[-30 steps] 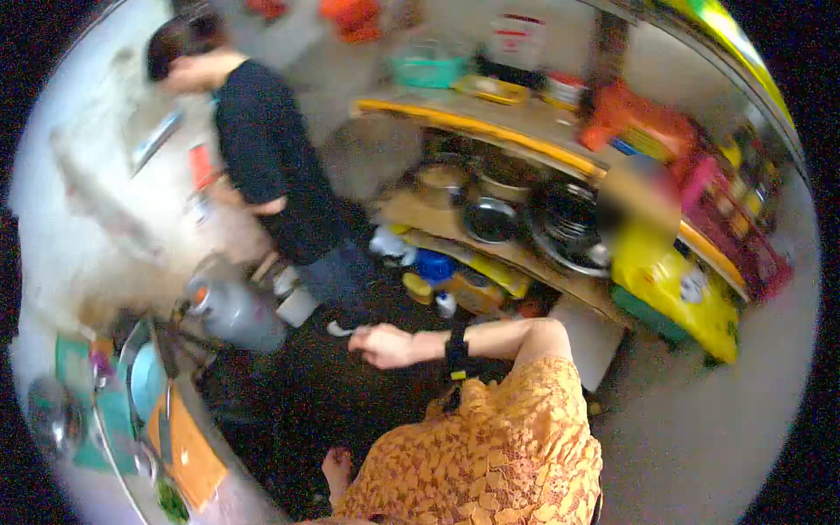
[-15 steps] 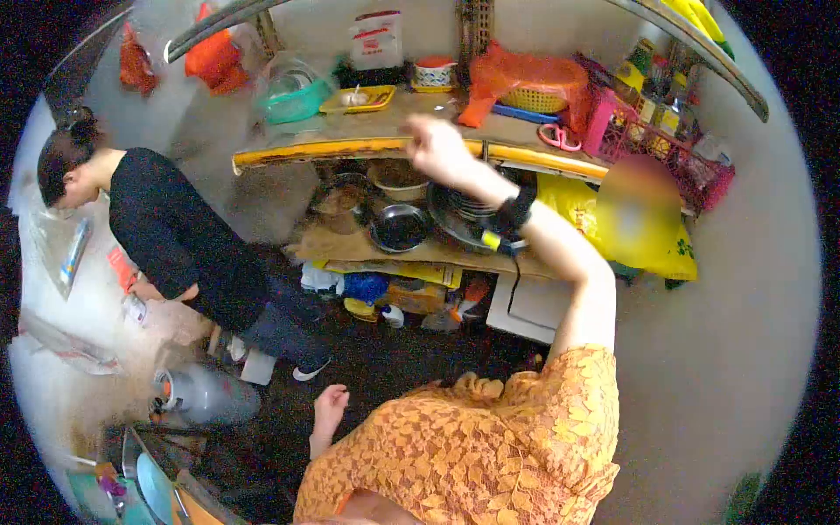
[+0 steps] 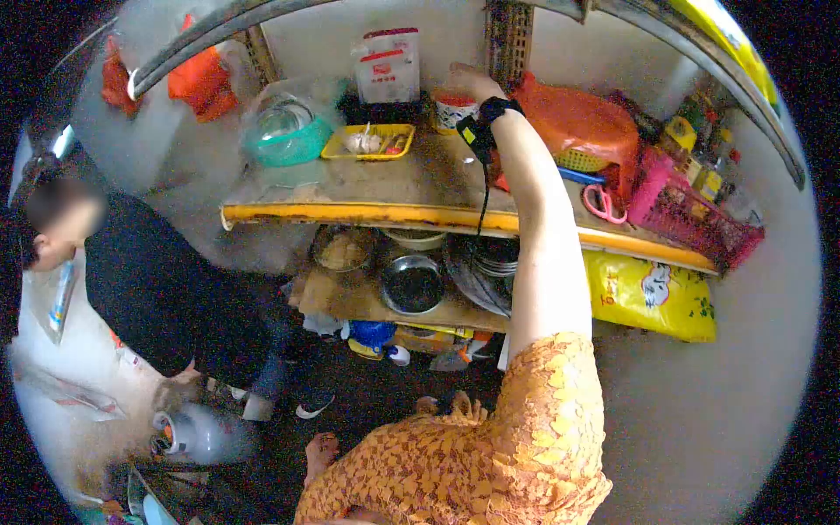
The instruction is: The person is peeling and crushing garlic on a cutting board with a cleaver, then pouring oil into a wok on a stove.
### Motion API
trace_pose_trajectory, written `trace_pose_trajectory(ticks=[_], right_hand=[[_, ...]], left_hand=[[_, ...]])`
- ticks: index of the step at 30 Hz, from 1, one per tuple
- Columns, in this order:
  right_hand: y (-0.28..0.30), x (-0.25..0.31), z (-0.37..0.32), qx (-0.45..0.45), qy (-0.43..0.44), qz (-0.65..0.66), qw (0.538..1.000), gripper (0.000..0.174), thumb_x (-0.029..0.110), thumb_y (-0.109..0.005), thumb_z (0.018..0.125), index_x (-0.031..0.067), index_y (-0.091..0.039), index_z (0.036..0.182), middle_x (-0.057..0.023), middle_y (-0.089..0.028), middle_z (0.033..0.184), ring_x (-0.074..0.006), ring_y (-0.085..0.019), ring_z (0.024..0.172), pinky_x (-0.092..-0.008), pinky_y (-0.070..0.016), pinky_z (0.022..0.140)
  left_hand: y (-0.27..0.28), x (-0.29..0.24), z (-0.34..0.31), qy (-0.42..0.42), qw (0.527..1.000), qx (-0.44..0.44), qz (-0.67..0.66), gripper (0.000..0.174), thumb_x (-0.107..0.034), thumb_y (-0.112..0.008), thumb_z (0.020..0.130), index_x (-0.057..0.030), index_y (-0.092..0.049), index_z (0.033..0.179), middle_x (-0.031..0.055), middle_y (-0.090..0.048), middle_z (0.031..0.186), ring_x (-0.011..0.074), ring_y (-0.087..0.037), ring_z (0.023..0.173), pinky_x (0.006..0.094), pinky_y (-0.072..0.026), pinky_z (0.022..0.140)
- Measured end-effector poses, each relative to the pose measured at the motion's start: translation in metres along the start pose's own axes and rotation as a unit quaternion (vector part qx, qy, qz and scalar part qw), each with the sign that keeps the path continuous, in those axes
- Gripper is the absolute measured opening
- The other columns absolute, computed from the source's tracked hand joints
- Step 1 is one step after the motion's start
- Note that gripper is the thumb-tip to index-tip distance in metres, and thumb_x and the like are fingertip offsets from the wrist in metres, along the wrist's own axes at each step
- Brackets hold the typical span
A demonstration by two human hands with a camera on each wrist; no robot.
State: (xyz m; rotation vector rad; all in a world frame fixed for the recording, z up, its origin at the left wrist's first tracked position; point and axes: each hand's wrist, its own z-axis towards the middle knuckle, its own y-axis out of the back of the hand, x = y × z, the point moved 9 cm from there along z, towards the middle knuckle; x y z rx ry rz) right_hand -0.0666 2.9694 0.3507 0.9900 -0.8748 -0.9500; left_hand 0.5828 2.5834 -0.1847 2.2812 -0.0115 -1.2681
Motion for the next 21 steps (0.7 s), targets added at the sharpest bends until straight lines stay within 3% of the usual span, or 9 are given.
trace_pose_trajectory(ticks=[4, 6, 9, 11, 14, 15, 17, 20, 21], right_hand=[[-0.010, -0.001, 0.002, 0.081, 0.023, 0.047, 0.995, 0.092, 0.048, -0.072, 0.066, -0.0039, -0.041, 0.135, -0.0236, -0.053, 0.129, -0.0345, -0.054, 0.117, -0.0383, -0.0437, 0.098], [-0.015, -0.006, 0.016, 0.081, 0.033, -0.019, 0.996, 0.092, 0.046, -0.074, 0.064, -0.0015, -0.041, 0.136, -0.0218, -0.055, 0.128, -0.0333, -0.055, 0.116, -0.0372, -0.0447, 0.097], [0.015, 0.001, 0.018, -0.014, 0.037, -0.006, 0.999, 0.089, 0.042, -0.075, 0.064, 0.0008, -0.043, 0.136, -0.0193, -0.058, 0.124, -0.0304, -0.058, 0.113, -0.0366, -0.0463, 0.094], [0.026, 0.038, -0.009, 0.012, 0.093, 0.075, 0.993, 0.085, 0.040, -0.076, 0.065, 0.0000, -0.045, 0.133, -0.0186, -0.059, 0.122, -0.0293, -0.059, 0.111, -0.0371, -0.0476, 0.092], [-0.003, 0.093, -0.065, 0.130, 0.126, 0.142, 0.973, 0.077, 0.039, -0.075, 0.069, 0.0000, -0.047, 0.130, -0.0186, -0.062, 0.117, -0.0282, -0.061, 0.104, -0.0389, -0.0490, 0.088], [-0.021, 0.103, -0.069, 0.103, 0.186, 0.132, 0.968, 0.074, 0.044, -0.074, 0.069, 0.0000, -0.052, 0.123, -0.0190, -0.064, 0.108, -0.0309, -0.063, 0.099, -0.0412, -0.0495, 0.086], [-0.046, 0.123, -0.084, 0.037, 0.253, 0.038, 0.966, 0.081, 0.053, -0.074, 0.068, 0.0006, -0.051, 0.125, -0.0227, -0.064, 0.105, -0.0374, -0.062, 0.098, -0.0463, -0.0483, 0.086], [-0.042, 0.119, -0.083, -0.005, 0.207, 0.046, 0.977, 0.084, 0.057, -0.072, 0.069, 0.0034, -0.049, 0.129, -0.0251, -0.060, 0.111, -0.0391, -0.058, 0.104, -0.0472, -0.0470, 0.090], [-0.033, 0.108, -0.070, -0.020, 0.188, 0.060, 0.980, 0.085, 0.058, -0.072, 0.069, 0.0041, -0.048, 0.130, -0.0247, -0.060, 0.113, -0.0389, -0.058, 0.105, -0.0469, -0.0468, 0.090]], left_hand=[[-0.004, 0.037, 0.059, 0.011, 0.987, 0.050, -0.153, 0.020, -0.012, -0.068, 0.082, -0.0015, -0.065, 0.099, 0.0085, -0.067, 0.074, 0.0145, -0.065, 0.067, 0.0290, -0.0516, 0.063], [-0.015, 0.027, 0.073, 0.007, 0.986, 0.053, -0.157, 0.020, -0.012, -0.068, 0.082, -0.0015, -0.065, 0.098, 0.0084, -0.066, 0.073, 0.0136, -0.064, 0.066, 0.0288, -0.0513, 0.062], [-0.009, -0.075, 0.066, -0.070, 0.997, 0.002, -0.042, 0.020, -0.012, -0.068, 0.082, -0.0016, -0.065, 0.098, 0.0094, -0.067, 0.075, 0.0143, -0.064, 0.065, 0.0292, -0.0509, 0.062], [-0.009, -0.117, 0.061, -0.154, 0.988, -0.007, -0.009, 0.020, -0.013, -0.069, 0.081, -0.0018, -0.065, 0.097, 0.0102, -0.067, 0.076, 0.0157, -0.064, 0.066, 0.0298, -0.0507, 0.062], [-0.013, -0.074, 0.099, -0.079, 0.997, 0.004, -0.013, 0.021, -0.014, -0.069, 0.081, -0.0025, -0.065, 0.098, 0.0114, -0.067, 0.077, 0.0176, -0.065, 0.068, 0.0313, -0.0509, 0.063], [-0.014, -0.064, 0.110, -0.079, 0.997, 0.005, -0.006, 0.021, -0.014, -0.069, 0.081, -0.0027, -0.065, 0.098, 0.0117, -0.067, 0.077, 0.0181, -0.065, 0.068, 0.0318, -0.0510, 0.063], [-0.010, -0.050, 0.126, -0.137, 0.990, 0.000, 0.022, 0.021, -0.015, -0.069, 0.081, -0.0031, -0.065, 0.098, 0.0117, -0.067, 0.077, 0.0185, -0.065, 0.069, 0.0326, -0.0512, 0.063], [0.005, -0.021, 0.146, -0.167, 0.986, 0.002, 0.003, 0.020, -0.014, -0.068, 0.080, -0.0038, -0.065, 0.098, 0.0118, -0.067, 0.077, 0.0183, -0.065, 0.070, 0.0331, -0.0517, 0.062], [0.011, -0.019, 0.150, -0.131, 0.991, 0.017, -0.029, 0.020, -0.013, -0.067, 0.080, -0.0039, -0.065, 0.098, 0.0117, -0.067, 0.077, 0.0183, -0.066, 0.069, 0.0326, -0.0518, 0.062]])
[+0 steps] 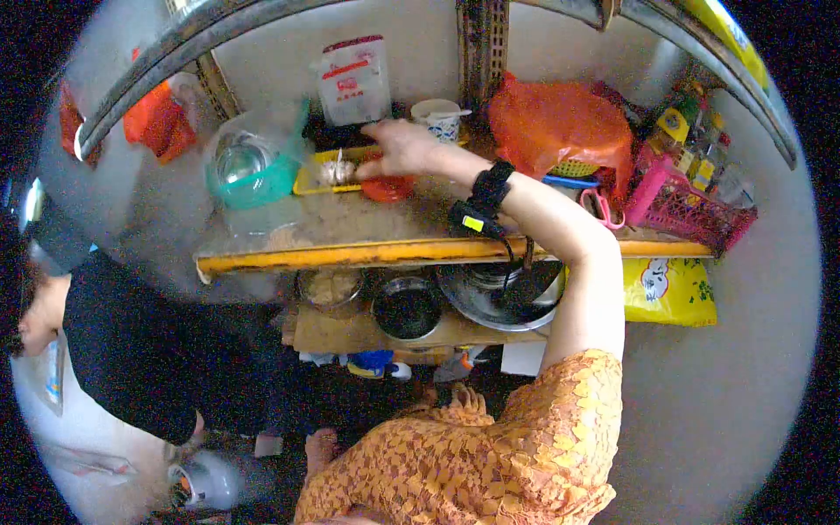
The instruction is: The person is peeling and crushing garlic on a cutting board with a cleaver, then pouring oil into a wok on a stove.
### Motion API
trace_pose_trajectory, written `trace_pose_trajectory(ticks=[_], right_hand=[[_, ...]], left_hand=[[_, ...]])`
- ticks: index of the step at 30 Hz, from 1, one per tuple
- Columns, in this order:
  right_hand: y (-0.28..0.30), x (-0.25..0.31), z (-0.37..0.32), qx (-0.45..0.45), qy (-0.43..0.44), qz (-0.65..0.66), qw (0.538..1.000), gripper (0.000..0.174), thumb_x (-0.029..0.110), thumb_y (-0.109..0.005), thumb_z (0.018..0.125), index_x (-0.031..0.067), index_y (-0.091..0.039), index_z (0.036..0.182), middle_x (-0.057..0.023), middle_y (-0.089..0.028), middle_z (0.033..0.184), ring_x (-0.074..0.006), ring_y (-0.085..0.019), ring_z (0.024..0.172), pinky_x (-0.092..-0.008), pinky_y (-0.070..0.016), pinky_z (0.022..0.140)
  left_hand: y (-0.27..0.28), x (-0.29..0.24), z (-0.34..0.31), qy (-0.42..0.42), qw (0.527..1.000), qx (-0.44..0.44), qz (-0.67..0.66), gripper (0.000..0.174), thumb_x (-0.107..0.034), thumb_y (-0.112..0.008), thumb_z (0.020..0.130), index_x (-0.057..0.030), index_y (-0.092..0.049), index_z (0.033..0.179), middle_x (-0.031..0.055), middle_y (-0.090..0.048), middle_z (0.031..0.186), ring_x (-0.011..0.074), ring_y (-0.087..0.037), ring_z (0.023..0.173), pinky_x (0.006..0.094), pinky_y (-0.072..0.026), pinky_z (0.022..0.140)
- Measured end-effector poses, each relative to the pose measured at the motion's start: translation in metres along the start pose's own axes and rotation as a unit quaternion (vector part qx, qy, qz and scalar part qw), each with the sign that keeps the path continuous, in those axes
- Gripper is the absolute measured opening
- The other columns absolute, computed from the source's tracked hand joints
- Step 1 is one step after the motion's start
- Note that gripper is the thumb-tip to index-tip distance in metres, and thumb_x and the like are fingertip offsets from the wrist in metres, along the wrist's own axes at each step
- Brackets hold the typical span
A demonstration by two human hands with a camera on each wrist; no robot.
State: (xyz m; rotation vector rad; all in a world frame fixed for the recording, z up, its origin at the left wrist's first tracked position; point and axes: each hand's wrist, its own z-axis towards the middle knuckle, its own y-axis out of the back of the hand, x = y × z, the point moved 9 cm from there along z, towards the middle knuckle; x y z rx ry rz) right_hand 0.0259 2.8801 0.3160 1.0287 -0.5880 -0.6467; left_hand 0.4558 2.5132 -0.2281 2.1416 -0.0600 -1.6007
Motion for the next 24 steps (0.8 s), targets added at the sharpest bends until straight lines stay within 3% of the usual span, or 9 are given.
trace_pose_trajectory(ticks=[2, 4, 6, 11, 15, 16, 18, 21, 24], right_hand=[[0.029, -0.027, 0.010, 0.000, -0.083, -0.077, 0.994, 0.082, 0.056, -0.071, 0.071, 0.0055, -0.047, 0.132, -0.0227, -0.058, 0.119, -0.0392, -0.055, 0.109, -0.0464, -0.0460, 0.093], [0.033, -0.066, 0.028, 0.045, -0.081, -0.181, 0.979, 0.076, 0.058, -0.064, 0.075, 0.0079, -0.050, 0.131, -0.0219, -0.048, 0.133, -0.0359, -0.049, 0.120, -0.0416, -0.0435, 0.096], [0.007, -0.125, 0.043, 0.105, -0.083, -0.154, 0.979, 0.075, 0.058, -0.063, 0.075, 0.0069, -0.052, 0.129, -0.0216, -0.044, 0.137, -0.0354, -0.047, 0.123, -0.0407, -0.0433, 0.096], [-0.015, -0.148, 0.039, 0.188, -0.137, -0.055, 0.971, 0.073, 0.052, -0.070, 0.066, 0.0034, -0.058, 0.119, -0.0205, -0.054, 0.128, -0.0335, -0.054, 0.114, -0.0388, -0.0469, 0.090], [0.001, -0.148, 0.028, 0.150, -0.232, 0.013, 0.961, 0.073, 0.042, -0.077, 0.058, 0.0010, -0.059, 0.116, -0.0181, -0.063, 0.111, -0.0318, -0.061, 0.101, -0.0373, -0.0502, 0.083], [0.006, -0.148, 0.026, 0.137, -0.251, 0.030, 0.958, 0.074, 0.039, -0.078, 0.056, 0.0005, -0.058, 0.116, -0.0174, -0.065, 0.107, -0.0314, -0.063, 0.098, -0.0370, -0.0508, 0.082], [0.021, -0.153, 0.033, 0.094, -0.216, 0.046, 0.971, 0.074, 0.038, -0.077, 0.056, 0.0008, -0.058, 0.117, -0.0177, -0.064, 0.110, -0.0311, -0.062, 0.099, -0.0367, -0.0509, 0.081], [0.029, -0.166, 0.036, 0.048, -0.192, 0.069, 0.978, 0.073, 0.041, -0.077, 0.056, 0.0010, -0.060, 0.115, -0.0177, -0.063, 0.111, -0.0312, -0.062, 0.098, -0.0369, -0.0509, 0.081], [0.026, -0.166, 0.039, 0.071, -0.173, 0.021, 0.982, 0.071, 0.043, -0.076, 0.055, 0.0020, -0.062, 0.112, -0.0170, -0.062, 0.110, -0.0314, -0.062, 0.097, -0.0377, -0.0508, 0.082]], left_hand=[[0.007, 0.011, -0.009, 0.077, 0.992, 0.020, -0.102, 0.020, -0.013, -0.067, 0.081, -0.0037, -0.065, 0.098, 0.0107, -0.067, 0.075, 0.0171, -0.065, 0.067, 0.0313, -0.0517, 0.061], [0.011, 0.022, -0.016, 0.151, 0.961, 0.026, -0.230, 0.020, -0.012, -0.067, 0.081, -0.0032, -0.065, 0.098, 0.0088, -0.067, 0.073, 0.0148, -0.064, 0.065, 0.0296, -0.0515, 0.060], [0.020, -0.008, -0.026, 0.147, 0.983, 0.013, -0.112, 0.020, -0.012, -0.066, 0.081, -0.0024, -0.065, 0.098, 0.0072, -0.067, 0.072, 0.0132, -0.064, 0.064, 0.0291, -0.0511, 0.059], [0.022, -0.008, -0.022, 0.115, 0.983, 0.023, -0.144, 0.017, -0.009, -0.064, 0.083, -0.0012, -0.065, 0.098, 0.0074, -0.067, 0.076, 0.0124, -0.063, 0.065, 0.0288, -0.0509, 0.057], [0.029, -0.034, -0.015, 0.086, 0.996, 0.003, -0.017, 0.017, -0.009, -0.064, 0.084, -0.0009, -0.064, 0.099, 0.0082, -0.067, 0.075, 0.0128, -0.063, 0.065, 0.0283, -0.0511, 0.057], [0.030, -0.060, -0.016, 0.037, 0.999, 0.006, 0.011, 0.018, -0.009, -0.064, 0.084, -0.0009, -0.064, 0.100, 0.0083, -0.067, 0.075, 0.0130, -0.063, 0.064, 0.0282, -0.0513, 0.057], [0.030, -0.125, -0.021, -0.059, 0.996, 0.015, 0.067, 0.018, -0.009, -0.065, 0.084, -0.0009, -0.064, 0.101, 0.0085, -0.067, 0.076, 0.0132, -0.063, 0.064, 0.0279, -0.0517, 0.059], [0.024, -0.165, -0.009, -0.045, 0.989, 0.033, 0.138, 0.020, -0.009, -0.065, 0.085, -0.0007, -0.064, 0.103, 0.0089, -0.067, 0.081, 0.0132, -0.063, 0.068, 0.0272, -0.0519, 0.062], [0.012, -0.177, 0.013, -0.030, 0.999, 0.044, 0.009, 0.022, -0.009, -0.065, 0.085, -0.0008, -0.063, 0.106, 0.0094, -0.068, 0.088, 0.0135, -0.063, 0.074, 0.0271, -0.0519, 0.065]])
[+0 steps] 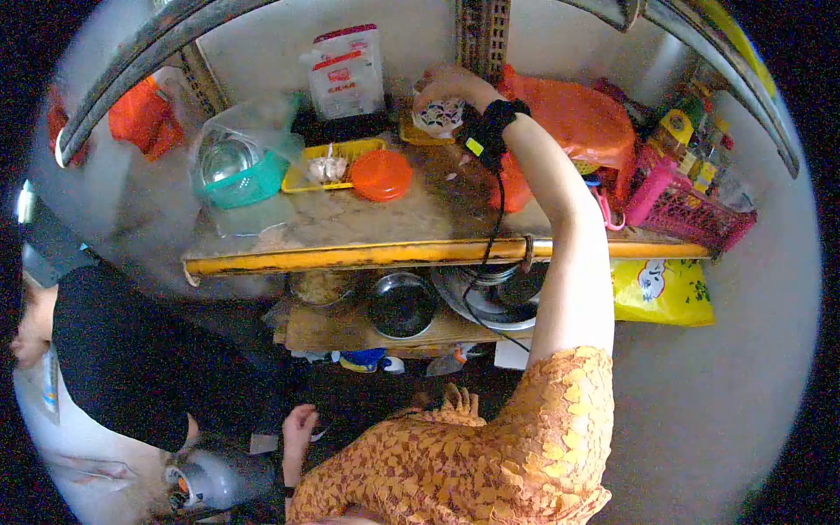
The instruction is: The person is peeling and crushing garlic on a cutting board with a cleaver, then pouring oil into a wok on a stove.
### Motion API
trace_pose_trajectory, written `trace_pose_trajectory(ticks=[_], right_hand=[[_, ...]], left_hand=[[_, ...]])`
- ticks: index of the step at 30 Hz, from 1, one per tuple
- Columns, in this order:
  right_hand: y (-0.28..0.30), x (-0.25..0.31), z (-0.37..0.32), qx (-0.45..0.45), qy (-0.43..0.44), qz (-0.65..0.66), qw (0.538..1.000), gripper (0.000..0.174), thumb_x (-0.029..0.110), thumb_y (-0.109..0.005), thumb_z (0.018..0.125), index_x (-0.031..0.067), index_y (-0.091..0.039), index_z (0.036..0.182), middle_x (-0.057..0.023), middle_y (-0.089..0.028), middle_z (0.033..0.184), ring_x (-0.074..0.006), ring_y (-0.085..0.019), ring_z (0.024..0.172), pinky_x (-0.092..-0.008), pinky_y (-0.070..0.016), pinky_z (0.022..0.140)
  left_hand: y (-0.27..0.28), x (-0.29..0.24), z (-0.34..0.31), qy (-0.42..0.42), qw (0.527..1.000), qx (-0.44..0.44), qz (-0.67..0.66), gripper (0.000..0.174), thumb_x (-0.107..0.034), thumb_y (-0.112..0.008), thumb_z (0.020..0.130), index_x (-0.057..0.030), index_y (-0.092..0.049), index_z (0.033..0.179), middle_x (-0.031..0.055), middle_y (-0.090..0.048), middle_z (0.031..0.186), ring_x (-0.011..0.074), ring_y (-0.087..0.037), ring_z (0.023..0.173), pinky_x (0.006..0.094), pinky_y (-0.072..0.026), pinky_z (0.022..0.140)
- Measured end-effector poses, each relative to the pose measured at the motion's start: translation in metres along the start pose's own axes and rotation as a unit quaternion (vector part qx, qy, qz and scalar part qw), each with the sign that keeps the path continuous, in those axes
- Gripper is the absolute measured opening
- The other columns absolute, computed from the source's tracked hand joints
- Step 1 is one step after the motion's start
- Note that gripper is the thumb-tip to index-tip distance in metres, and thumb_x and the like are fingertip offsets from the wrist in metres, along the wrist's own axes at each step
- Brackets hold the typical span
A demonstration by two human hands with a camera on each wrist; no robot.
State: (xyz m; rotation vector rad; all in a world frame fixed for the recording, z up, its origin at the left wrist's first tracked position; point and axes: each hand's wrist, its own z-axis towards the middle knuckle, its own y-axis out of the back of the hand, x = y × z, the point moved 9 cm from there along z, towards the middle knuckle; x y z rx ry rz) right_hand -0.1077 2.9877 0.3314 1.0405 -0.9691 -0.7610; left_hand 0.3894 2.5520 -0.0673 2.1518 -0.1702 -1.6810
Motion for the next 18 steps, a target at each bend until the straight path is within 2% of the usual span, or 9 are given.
trace_pose_trajectory(ticks=[2, 4, 7, 10, 13, 15, 16, 17, 18], right_hand=[[-0.001, 0.005, -0.002, -0.008, -0.001, -0.044, 0.999, 0.069, 0.044, -0.075, 0.055, 0.0034, -0.064, 0.110, -0.0165, -0.062, 0.108, -0.0315, -0.062, 0.098, -0.0384, -0.0506, 0.083], [-0.001, 0.013, -0.012, -0.048, -0.013, -0.071, 0.996, 0.065, 0.044, -0.074, 0.056, 0.0053, -0.066, 0.108, -0.0160, -0.062, 0.105, -0.0315, -0.061, 0.098, -0.0394, -0.0501, 0.084], [-0.012, 0.020, -0.007, -0.028, 0.008, -0.166, 0.986, 0.063, 0.046, -0.073, 0.056, 0.0073, -0.067, 0.105, -0.0161, -0.062, 0.107, -0.0315, -0.061, 0.099, -0.0406, -0.0499, 0.084], [-0.006, 0.040, -0.024, -0.064, 0.017, -0.161, 0.985, 0.065, 0.048, -0.073, 0.055, 0.0070, -0.067, 0.105, -0.0163, -0.063, 0.108, -0.0323, -0.062, 0.099, -0.0410, -0.0498, 0.085], [-0.020, 0.035, -0.015, -0.008, 0.058, -0.103, 0.993, 0.071, 0.047, -0.076, 0.051, 0.0071, -0.065, 0.109, -0.0163, -0.064, 0.109, -0.0325, -0.062, 0.099, -0.0402, -0.0497, 0.085], [-0.007, 0.042, -0.030, 0.006, 0.011, -0.074, 0.997, 0.074, 0.047, -0.076, 0.051, 0.0056, -0.064, 0.111, -0.0167, -0.063, 0.110, -0.0317, -0.061, 0.101, -0.0392, -0.0493, 0.086], [-0.001, 0.043, -0.036, 0.012, -0.012, -0.060, 0.998, 0.075, 0.047, -0.076, 0.051, 0.0048, -0.064, 0.112, -0.0169, -0.062, 0.111, -0.0313, -0.061, 0.102, -0.0388, -0.0491, 0.086], [0.000, 0.038, -0.033, 0.011, -0.004, -0.029, 1.000, 0.078, 0.047, -0.076, 0.052, 0.0034, -0.062, 0.115, -0.0174, -0.061, 0.113, -0.0313, -0.060, 0.103, -0.0384, -0.0490, 0.086], [0.000, 0.031, -0.028, 0.010, 0.005, 0.001, 1.000, 0.081, 0.047, -0.076, 0.052, 0.0020, -0.060, 0.117, -0.0179, -0.060, 0.115, -0.0312, -0.060, 0.104, -0.0380, -0.0488, 0.086]], left_hand=[[-0.014, -0.033, 0.016, -0.013, 0.997, 0.061, -0.038, 0.023, -0.007, -0.063, 0.088, 0.0008, -0.062, 0.109, 0.0095, -0.067, 0.093, 0.0132, -0.064, 0.079, 0.0263, -0.0521, 0.072], [-0.028, -0.112, 0.020, -0.054, 0.989, 0.103, -0.091, 0.023, -0.006, -0.061, 0.089, 0.0017, -0.060, 0.111, 0.0093, -0.067, 0.095, 0.0130, -0.064, 0.081, 0.0260, -0.0519, 0.077], [-0.043, -0.215, 0.028, -0.128, 0.975, 0.156, -0.097, 0.025, -0.006, -0.058, 0.091, 0.0011, -0.058, 0.115, 0.0080, -0.067, 0.098, 0.0128, -0.064, 0.087, 0.0261, -0.0513, 0.080], [-0.055, -0.298, 0.032, -0.192, 0.963, 0.181, -0.047, 0.026, -0.005, -0.060, 0.089, -0.0011, -0.060, 0.115, 0.0070, -0.067, 0.101, 0.0130, -0.063, 0.093, 0.0281, -0.0495, 0.086], [-0.061, -0.380, 0.033, -0.292, 0.941, 0.166, -0.030, 0.024, -0.005, -0.061, 0.088, -0.0006, -0.062, 0.112, 0.0067, -0.067, 0.102, 0.0131, -0.062, 0.095, 0.0292, -0.0491, 0.087], [-0.066, -0.426, 0.049, -0.326, 0.934, 0.141, -0.021, 0.023, -0.006, -0.062, 0.088, 0.0010, -0.062, 0.110, 0.0085, -0.067, 0.104, 0.0150, -0.063, 0.097, 0.0305, -0.0498, 0.087], [-0.076, -0.451, 0.056, -0.374, 0.913, 0.156, 0.039, 0.028, -0.002, -0.056, 0.090, 0.0002, -0.059, 0.117, 0.0077, -0.064, 0.114, 0.0148, -0.059, 0.106, 0.0299, -0.0458, 0.095], [-0.083, -0.483, 0.058, -0.457, 0.878, 0.111, 0.093, 0.028, -0.005, -0.058, 0.089, 0.0003, -0.059, 0.117, 0.0107, -0.063, 0.116, 0.0193, -0.059, 0.109, 0.0311, -0.0451, 0.096], [-0.098, -0.502, 0.065, -0.499, 0.854, 0.087, 0.120, 0.029, -0.008, -0.058, 0.089, 0.0003, -0.059, 0.117, 0.0132, -0.062, 0.117, 0.0234, -0.058, 0.111, 0.0331, -0.0441, 0.097]])
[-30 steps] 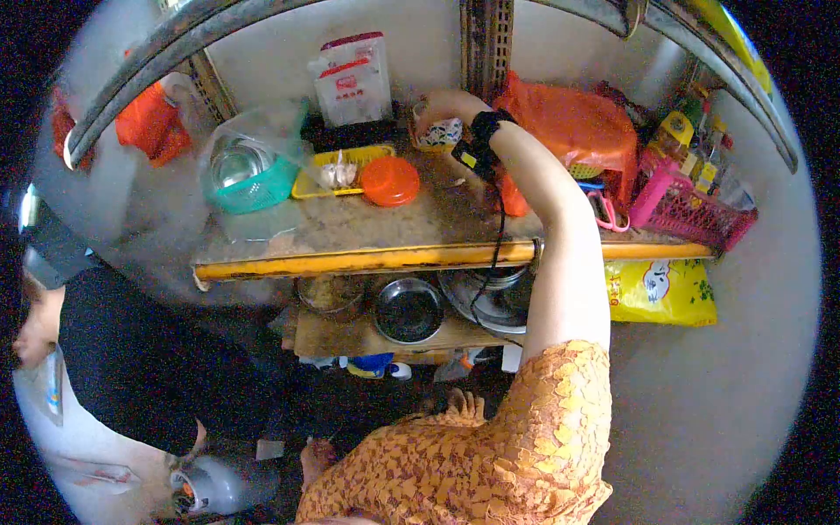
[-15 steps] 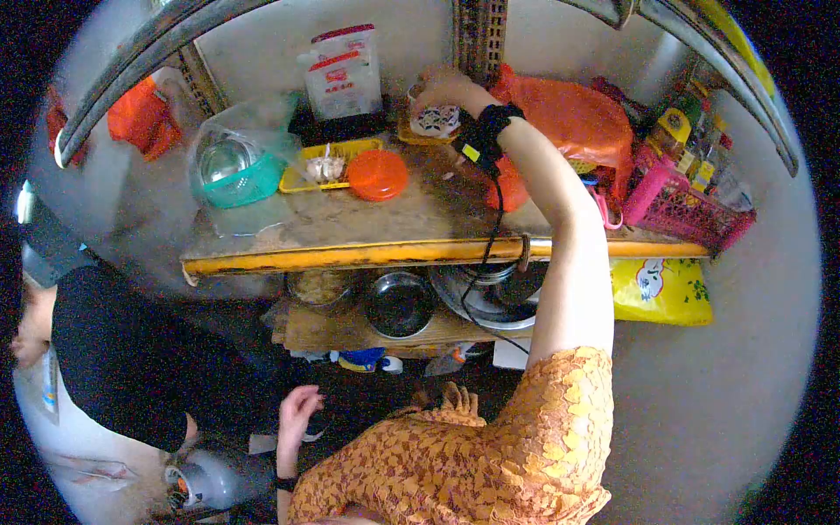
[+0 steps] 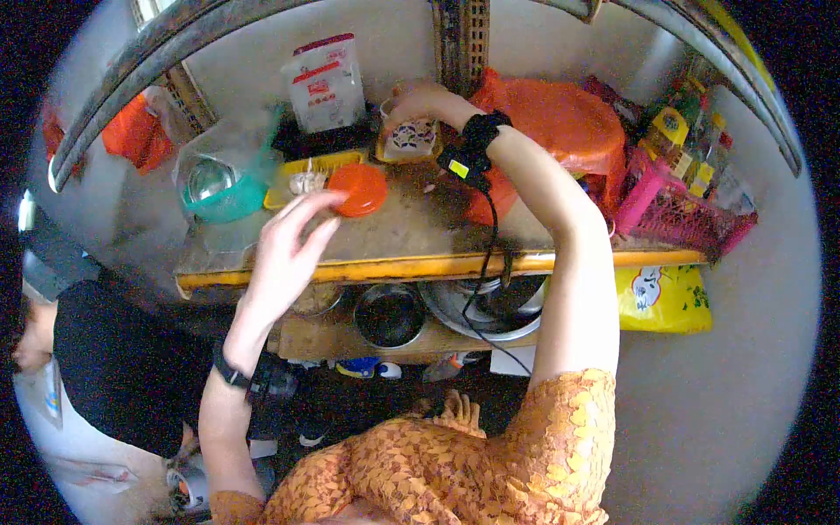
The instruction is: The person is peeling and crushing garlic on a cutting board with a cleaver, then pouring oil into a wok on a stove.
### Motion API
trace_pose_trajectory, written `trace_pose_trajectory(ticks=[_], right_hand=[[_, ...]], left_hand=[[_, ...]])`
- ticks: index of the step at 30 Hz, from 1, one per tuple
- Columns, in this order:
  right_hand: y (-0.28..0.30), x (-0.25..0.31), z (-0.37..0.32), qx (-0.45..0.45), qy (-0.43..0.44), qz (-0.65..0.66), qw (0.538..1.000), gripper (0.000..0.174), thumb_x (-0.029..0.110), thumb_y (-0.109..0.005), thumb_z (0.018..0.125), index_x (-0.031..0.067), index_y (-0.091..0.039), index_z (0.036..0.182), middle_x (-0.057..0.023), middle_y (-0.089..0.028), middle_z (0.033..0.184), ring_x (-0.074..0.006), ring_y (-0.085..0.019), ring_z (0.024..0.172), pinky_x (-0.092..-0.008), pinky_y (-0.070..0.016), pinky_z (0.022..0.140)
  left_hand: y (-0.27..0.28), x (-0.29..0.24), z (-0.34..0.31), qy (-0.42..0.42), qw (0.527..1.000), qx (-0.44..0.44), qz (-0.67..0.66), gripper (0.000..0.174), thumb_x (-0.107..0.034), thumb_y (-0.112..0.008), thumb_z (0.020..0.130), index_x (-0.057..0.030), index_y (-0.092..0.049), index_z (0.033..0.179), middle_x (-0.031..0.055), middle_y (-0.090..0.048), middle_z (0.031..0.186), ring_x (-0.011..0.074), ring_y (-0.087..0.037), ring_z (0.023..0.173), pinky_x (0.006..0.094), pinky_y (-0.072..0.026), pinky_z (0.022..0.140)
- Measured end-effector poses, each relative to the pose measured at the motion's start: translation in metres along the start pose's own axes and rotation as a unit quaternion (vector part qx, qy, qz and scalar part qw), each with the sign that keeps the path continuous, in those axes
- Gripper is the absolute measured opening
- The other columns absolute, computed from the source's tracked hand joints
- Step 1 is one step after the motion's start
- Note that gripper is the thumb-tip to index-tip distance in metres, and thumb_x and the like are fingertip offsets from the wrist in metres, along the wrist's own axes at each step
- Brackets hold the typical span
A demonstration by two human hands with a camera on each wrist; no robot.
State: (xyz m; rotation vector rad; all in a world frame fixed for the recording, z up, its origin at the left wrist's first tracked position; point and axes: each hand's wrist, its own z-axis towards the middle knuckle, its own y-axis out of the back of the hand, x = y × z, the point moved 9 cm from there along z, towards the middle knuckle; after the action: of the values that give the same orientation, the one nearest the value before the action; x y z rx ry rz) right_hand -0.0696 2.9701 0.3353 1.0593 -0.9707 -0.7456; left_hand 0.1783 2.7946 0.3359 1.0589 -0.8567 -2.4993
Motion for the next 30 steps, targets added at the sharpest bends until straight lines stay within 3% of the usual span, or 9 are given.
trace_pose_trajectory(ticks=[2, 10, 11, 15, 18, 20, 22, 25, 30], right_hand=[[-0.002, -0.011, 0.012, 0.006, 0.023, 0.034, 0.999, 0.083, 0.047, -0.075, 0.053, 0.0000, -0.059, 0.119, -0.0186, -0.058, 0.118, -0.0312, -0.059, 0.105, -0.0373, -0.0485, 0.087], [0.011, -0.018, 0.016, -0.028, 0.077, -0.024, 0.996, 0.067, 0.047, -0.073, 0.058, 0.0033, -0.066, 0.108, -0.0171, -0.058, 0.119, -0.0344, -0.058, 0.104, -0.0376, -0.0470, 0.090], [0.011, -0.016, 0.015, -0.018, 0.077, -0.035, 0.996, 0.069, 0.046, -0.073, 0.058, 0.0038, -0.064, 0.111, -0.0172, -0.058, 0.119, -0.0351, -0.058, 0.104, -0.0382, -0.0466, 0.090], [0.043, 0.041, -0.029, 0.005, 0.103, -0.043, 0.994, 0.076, 0.044, -0.074, 0.058, 0.0051, -0.057, 0.122, -0.0182, -0.059, 0.116, -0.0368, -0.057, 0.105, -0.0401, -0.0453, 0.092], [0.051, 0.105, -0.065, 0.045, 0.167, -0.057, 0.983, 0.076, 0.041, -0.074, 0.060, 0.0055, -0.054, 0.124, -0.0198, -0.060, 0.115, -0.0364, -0.057, 0.106, -0.0406, -0.0449, 0.092], [0.039, 0.142, -0.080, 0.053, 0.258, -0.015, 0.965, 0.072, 0.038, -0.076, 0.062, 0.0055, -0.055, 0.122, -0.0217, -0.060, 0.112, -0.0360, -0.057, 0.106, -0.0418, -0.0455, 0.091], [0.035, 0.191, -0.114, 0.074, 0.285, -0.024, 0.955, 0.071, 0.035, -0.076, 0.062, 0.0057, -0.054, 0.123, -0.0205, -0.059, 0.108, -0.0370, -0.057, 0.102, -0.0427, -0.0465, 0.089], [0.014, 0.254, -0.162, 0.019, 0.390, -0.051, 0.919, 0.064, 0.028, -0.076, 0.062, 0.0059, -0.055, 0.118, -0.0179, -0.055, 0.104, -0.0367, -0.055, 0.099, -0.0438, -0.0484, 0.084], [-0.061, 0.366, -0.228, 0.032, 0.541, -0.029, 0.840, 0.069, 0.033, -0.080, 0.063, 0.0060, -0.053, 0.121, -0.0171, -0.053, 0.105, -0.0374, -0.054, 0.101, -0.0450, -0.0484, 0.085]], left_hand=[[-0.030, 0.008, 0.038, -0.074, 0.994, 0.006, 0.083, 0.034, -0.018, -0.057, 0.090, 0.0017, -0.058, 0.117, 0.0201, -0.058, 0.121, 0.0341, -0.052, 0.118, 0.0388, -0.0403, 0.101], [-0.114, 0.073, 0.095, -0.113, 0.972, -0.020, 0.206, 0.037, -0.020, -0.059, 0.089, 0.0033, -0.054, 0.118, 0.0241, -0.053, 0.124, 0.0391, -0.040, 0.127, 0.0502, -0.0181, 0.114], [-0.105, 0.067, 0.096, -0.126, 0.969, -0.045, 0.207, 0.038, -0.022, -0.060, 0.089, 0.0034, -0.054, 0.116, 0.0239, -0.053, 0.125, 0.0382, -0.047, 0.121, 0.0493, -0.0310, 0.108], [-0.062, 0.094, 0.080, 0.131, 0.976, -0.118, -0.131, 0.045, -0.030, -0.060, 0.091, -0.0006, -0.051, 0.124, 0.0196, -0.054, 0.127, 0.0314, -0.056, 0.115, 0.0468, -0.0487, 0.093], [-0.076, 0.105, 0.048, 0.282, 0.751, -0.109, -0.587, 0.055, -0.040, -0.056, 0.093, 0.0010, -0.044, 0.128, 0.0213, -0.051, 0.129, 0.0366, -0.053, 0.117, 0.0509, -0.0453, 0.098], [-0.063, 0.067, 0.034, 0.220, 0.698, -0.039, -0.681, 0.065, -0.049, -0.048, 0.094, 0.0015, -0.037, 0.132, 0.0240, -0.048, 0.131, 0.0400, -0.051, 0.118, 0.0531, -0.0428, 0.100], [-0.045, 0.045, 0.002, 0.188, 0.703, -0.052, -0.684, 0.062, -0.049, -0.039, 0.097, 0.0004, -0.036, 0.134, 0.0233, -0.050, 0.130, 0.0398, -0.048, 0.123, 0.0549, -0.0400, 0.102], [-0.026, 0.037, -0.074, 0.245, 0.674, -0.175, -0.675, 0.040, -0.042, -0.052, 0.095, -0.0048, -0.060, 0.105, 0.0134, -0.065, 0.102, 0.0286, -0.062, 0.102, 0.0478, -0.0486, 0.094], [0.015, 0.026, -0.219, 0.251, 0.649, -0.370, -0.615, 0.026, -0.028, -0.059, 0.093, -0.0036, -0.058, 0.102, 0.0106, -0.064, 0.096, 0.0229, -0.064, 0.093, 0.0435, -0.0519, 0.091]])
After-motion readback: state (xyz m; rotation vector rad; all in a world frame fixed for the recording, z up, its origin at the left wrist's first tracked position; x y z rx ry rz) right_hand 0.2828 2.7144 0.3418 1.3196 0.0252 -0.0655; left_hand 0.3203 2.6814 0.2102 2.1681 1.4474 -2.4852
